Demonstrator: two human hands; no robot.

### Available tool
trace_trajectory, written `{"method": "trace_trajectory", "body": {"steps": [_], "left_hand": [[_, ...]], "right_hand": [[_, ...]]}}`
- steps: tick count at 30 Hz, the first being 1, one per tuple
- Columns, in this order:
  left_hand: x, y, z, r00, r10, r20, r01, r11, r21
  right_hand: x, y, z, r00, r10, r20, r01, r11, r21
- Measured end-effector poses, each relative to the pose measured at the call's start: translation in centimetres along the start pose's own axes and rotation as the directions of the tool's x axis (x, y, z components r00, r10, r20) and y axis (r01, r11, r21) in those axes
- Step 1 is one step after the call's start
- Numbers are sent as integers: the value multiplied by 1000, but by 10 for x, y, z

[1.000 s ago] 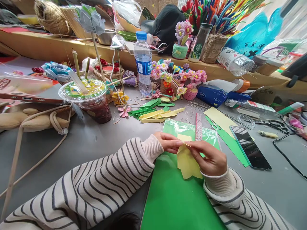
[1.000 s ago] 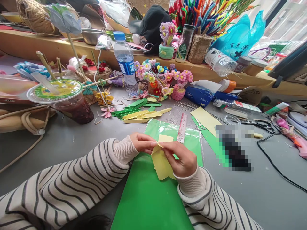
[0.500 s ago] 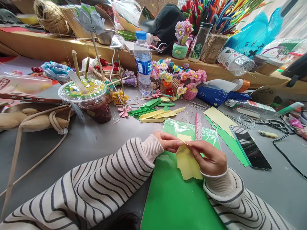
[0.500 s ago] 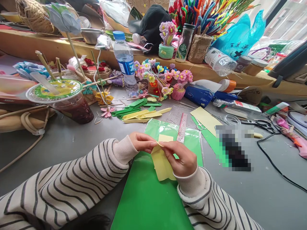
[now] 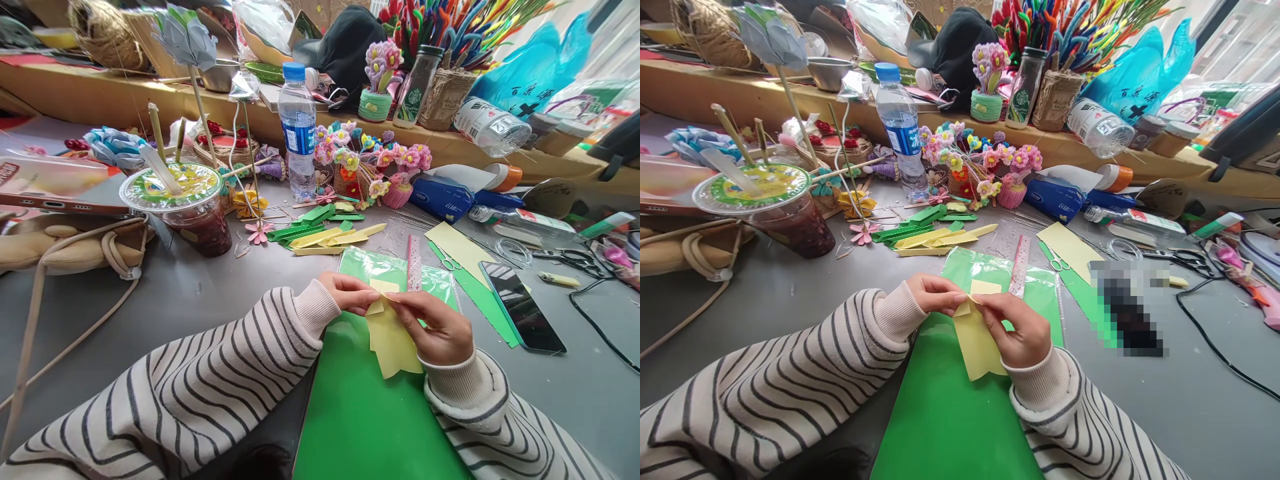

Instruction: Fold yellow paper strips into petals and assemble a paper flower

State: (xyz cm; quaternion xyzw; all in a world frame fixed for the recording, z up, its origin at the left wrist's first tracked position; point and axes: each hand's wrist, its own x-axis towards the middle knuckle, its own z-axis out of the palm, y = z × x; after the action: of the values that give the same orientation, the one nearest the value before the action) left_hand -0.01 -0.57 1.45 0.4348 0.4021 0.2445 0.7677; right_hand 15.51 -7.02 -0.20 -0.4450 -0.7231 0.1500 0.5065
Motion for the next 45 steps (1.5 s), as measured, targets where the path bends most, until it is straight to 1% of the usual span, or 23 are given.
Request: {"method": "trace_trajectory", "body": {"steps": [6, 11, 15, 26, 28, 32, 36, 38, 40, 43, 45], "left_hand": [[1, -2, -1, 999, -38, 36, 40, 998, -44], [1, 0, 1, 999, -48, 24, 49, 998, -44], [2, -1, 1, 999, -50, 12, 50, 998, -38], [-1, -1, 1, 1000, 3, -15, -3, 999, 40], [-1, -1, 0, 1000, 13, 1, -13, 998, 59], [0, -1, -2, 998, 52, 19, -54, 990, 128], [-1, 2, -2, 994, 78, 71, -92, 971, 220], [-2, 3, -1, 992, 85, 94, -106, 962, 252], [-2, 3, -1, 990, 98, 101, -123, 951, 284], [-2, 2, -1, 988, 111, 110, -141, 936, 323], [-1, 0, -1, 987, 113, 111, -143, 939, 314]], "right_hand": [[0, 0, -1, 1000, -27, -2, 27, 1000, -7], [2, 0, -1, 999, -47, 11, 48, 999, -13], [2, 0, 0, 999, -34, 16, 34, 999, -15], [1, -1, 0, 999, -31, 13, 31, 1000, -6], [1, -1, 1, 1000, 7, 10, -7, 1000, 4], [2, -3, 5, 991, 134, -24, -134, 991, 16], [3, -5, 7, 978, 208, -1, -208, 978, -6], [3, -6, 7, 970, 244, 7, -244, 970, 14], [3, -7, 6, 947, 321, 30, -322, 943, 83], [4, -8, 4, 880, 462, 110, -475, 848, 233], [5, -8, 4, 847, 512, 145, -531, 797, 289]]}}
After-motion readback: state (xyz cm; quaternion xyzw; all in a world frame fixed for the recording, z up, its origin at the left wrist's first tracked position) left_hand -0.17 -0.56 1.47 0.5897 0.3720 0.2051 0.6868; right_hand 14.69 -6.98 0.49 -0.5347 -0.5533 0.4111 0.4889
